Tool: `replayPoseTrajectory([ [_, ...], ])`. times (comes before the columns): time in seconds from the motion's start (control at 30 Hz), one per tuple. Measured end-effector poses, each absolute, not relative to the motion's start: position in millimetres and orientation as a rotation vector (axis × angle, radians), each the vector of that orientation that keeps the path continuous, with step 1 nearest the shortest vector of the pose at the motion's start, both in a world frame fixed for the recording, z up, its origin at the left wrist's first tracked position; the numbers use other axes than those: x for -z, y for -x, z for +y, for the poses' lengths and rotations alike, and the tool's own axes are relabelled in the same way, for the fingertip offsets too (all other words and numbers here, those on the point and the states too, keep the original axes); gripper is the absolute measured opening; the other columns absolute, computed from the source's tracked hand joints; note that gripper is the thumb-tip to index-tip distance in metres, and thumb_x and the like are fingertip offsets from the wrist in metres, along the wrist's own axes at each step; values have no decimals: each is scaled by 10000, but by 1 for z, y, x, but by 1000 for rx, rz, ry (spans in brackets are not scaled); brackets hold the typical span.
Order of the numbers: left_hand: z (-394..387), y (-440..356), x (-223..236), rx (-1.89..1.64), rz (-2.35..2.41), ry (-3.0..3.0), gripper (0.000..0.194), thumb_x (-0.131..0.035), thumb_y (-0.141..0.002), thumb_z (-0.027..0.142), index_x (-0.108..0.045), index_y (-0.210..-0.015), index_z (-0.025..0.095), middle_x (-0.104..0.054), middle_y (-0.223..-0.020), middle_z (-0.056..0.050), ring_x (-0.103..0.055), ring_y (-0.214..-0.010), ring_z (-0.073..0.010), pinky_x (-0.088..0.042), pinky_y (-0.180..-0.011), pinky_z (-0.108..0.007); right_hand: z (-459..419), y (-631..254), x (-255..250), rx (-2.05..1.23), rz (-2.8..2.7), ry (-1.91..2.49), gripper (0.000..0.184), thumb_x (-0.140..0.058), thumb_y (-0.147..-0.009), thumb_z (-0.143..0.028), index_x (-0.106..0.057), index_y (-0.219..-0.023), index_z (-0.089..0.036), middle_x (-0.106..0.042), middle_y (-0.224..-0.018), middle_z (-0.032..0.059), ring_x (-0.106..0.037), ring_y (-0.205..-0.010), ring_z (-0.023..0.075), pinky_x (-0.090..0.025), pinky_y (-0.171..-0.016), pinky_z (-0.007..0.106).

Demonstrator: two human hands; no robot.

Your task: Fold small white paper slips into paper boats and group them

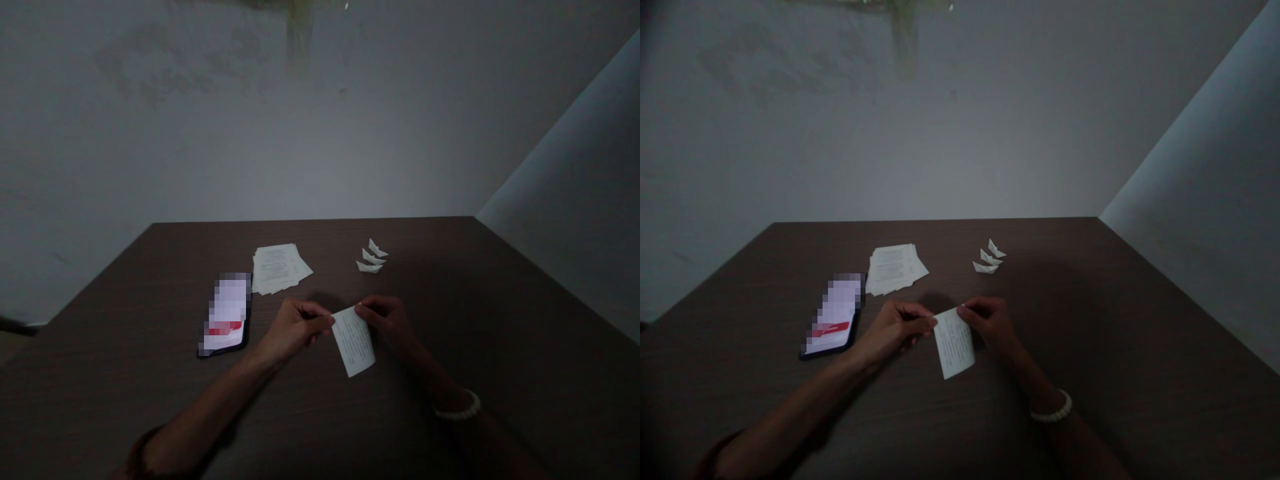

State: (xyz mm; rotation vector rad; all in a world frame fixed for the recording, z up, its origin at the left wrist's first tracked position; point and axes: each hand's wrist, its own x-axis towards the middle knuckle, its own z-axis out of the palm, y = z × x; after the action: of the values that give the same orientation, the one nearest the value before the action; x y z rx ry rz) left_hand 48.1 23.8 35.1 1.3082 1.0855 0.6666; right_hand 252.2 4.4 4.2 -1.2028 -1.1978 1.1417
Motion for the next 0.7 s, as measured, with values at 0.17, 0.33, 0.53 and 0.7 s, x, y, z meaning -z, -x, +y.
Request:
replayPoseTrajectory([
  [0.17, 29, -45, -35, -654, 1095, -1325, 174, -687, -730, 313, -750, -737, 151, -645, -587, -49, -421, -424, -72, -264, -383, -191, 5, -252, -4, -1135, -1259, 1256, 239, -740, -697, -402, -734, -664, -166, -694, -602, 25, -625, -545, 154, -479, -509, 238],
  [0.33, 33, -45, -32, -582, 1153, -1280, 187, -699, -727, 311, -728, -760, 129, -625, -597, -28, -419, -430, -65, -264, -390, -187, 5, -251, -3, -1029, -1321, 1281, 230, -720, -723, -379, -725, -648, -161, -686, -586, 23, -608, -529, 146, -465, -502, 232],
  [0.53, 28, -50, -33, -531, 1147, -1371, 264, -679, -763, 370, -668, -653, 130, -538, -514, 22, -375, -405, -59, -243, -403, -199, 2, -245, -5, -879, -1327, 1324, 252, -684, -766, -368, -678, -618, -164, -647, -565, 10, -572, -511, 131, -429, -477, 219],
  [0.7, 25, -52, -34, -534, 1095, -1480, 320, -649, -795, 376, -648, -593, 128, -496, -476, 33, -333, -412, -55, -232, -438, -209, 2, -244, -2, -842, -1311, 1338, 254, -683, -776, -370, -672, -625, -166, -646, -582, 9, -577, -532, 133, -442, -500, 225],
])
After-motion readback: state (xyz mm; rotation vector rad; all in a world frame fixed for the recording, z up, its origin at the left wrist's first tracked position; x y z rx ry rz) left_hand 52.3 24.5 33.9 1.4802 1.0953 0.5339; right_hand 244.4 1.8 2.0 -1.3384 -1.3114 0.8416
